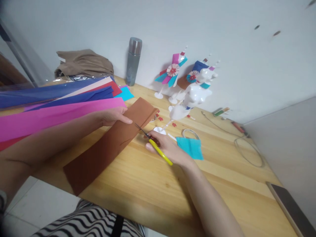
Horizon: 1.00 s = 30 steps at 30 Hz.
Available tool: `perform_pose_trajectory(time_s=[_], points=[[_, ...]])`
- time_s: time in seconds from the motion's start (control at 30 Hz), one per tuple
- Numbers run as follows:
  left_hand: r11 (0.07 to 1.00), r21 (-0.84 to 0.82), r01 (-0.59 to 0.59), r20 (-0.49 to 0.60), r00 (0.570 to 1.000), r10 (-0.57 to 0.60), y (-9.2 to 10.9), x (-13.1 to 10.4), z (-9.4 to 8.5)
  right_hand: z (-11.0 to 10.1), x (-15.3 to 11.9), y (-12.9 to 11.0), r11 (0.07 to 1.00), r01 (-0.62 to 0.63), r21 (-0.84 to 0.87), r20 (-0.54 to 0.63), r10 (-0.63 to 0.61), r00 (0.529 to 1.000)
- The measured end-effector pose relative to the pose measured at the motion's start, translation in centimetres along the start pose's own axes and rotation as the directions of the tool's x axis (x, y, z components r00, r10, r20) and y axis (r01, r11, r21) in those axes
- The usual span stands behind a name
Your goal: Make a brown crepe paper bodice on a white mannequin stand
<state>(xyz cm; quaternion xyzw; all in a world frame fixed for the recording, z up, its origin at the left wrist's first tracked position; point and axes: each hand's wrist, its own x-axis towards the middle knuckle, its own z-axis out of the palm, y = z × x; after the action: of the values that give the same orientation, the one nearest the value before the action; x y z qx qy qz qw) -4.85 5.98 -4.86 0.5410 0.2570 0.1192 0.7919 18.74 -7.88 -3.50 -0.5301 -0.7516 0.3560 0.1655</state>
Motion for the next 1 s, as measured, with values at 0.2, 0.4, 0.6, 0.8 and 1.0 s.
perform_pose_trajectory(time_s=[0.2, 0.4, 0.6, 0.8, 1.0], points=[[1.000, 0.022, 0.008, -0.007, 1.000, -0.007, 0.3, -0.2, 0.0, -0.6, -0.2, -0.1, 1.000, -0.002, -0.001, -0.001, 0.002, 1.000], [0.999, 0.033, -0.003, -0.001, 1.000, 0.003, -0.1, 0.1, -0.3, -0.5, -0.3, 0.1, 1.000, 0.006, -0.002, -0.011, -0.006, 1.000], [0.999, 0.048, 0.008, 0.037, 0.999, -0.010, -0.6, 0.6, -0.7, -0.4, -0.2, 0.2, 1.000, 0.017, -0.012, -0.015, -0.017, 1.000], [0.999, 0.045, -0.012, 0.045, 0.999, 0.010, -0.6, 0.5, -0.5, -0.4, -0.2, 0.5, 1.000, 0.006, 0.001, 0.001, -0.006, 1.000], [0.999, 0.046, -0.015, 0.061, 0.998, 0.013, -0.6, 0.5, -0.7, -0.2, -0.2, 0.8, 0.999, -0.016, 0.029, -0.011, 0.016, 1.000]])
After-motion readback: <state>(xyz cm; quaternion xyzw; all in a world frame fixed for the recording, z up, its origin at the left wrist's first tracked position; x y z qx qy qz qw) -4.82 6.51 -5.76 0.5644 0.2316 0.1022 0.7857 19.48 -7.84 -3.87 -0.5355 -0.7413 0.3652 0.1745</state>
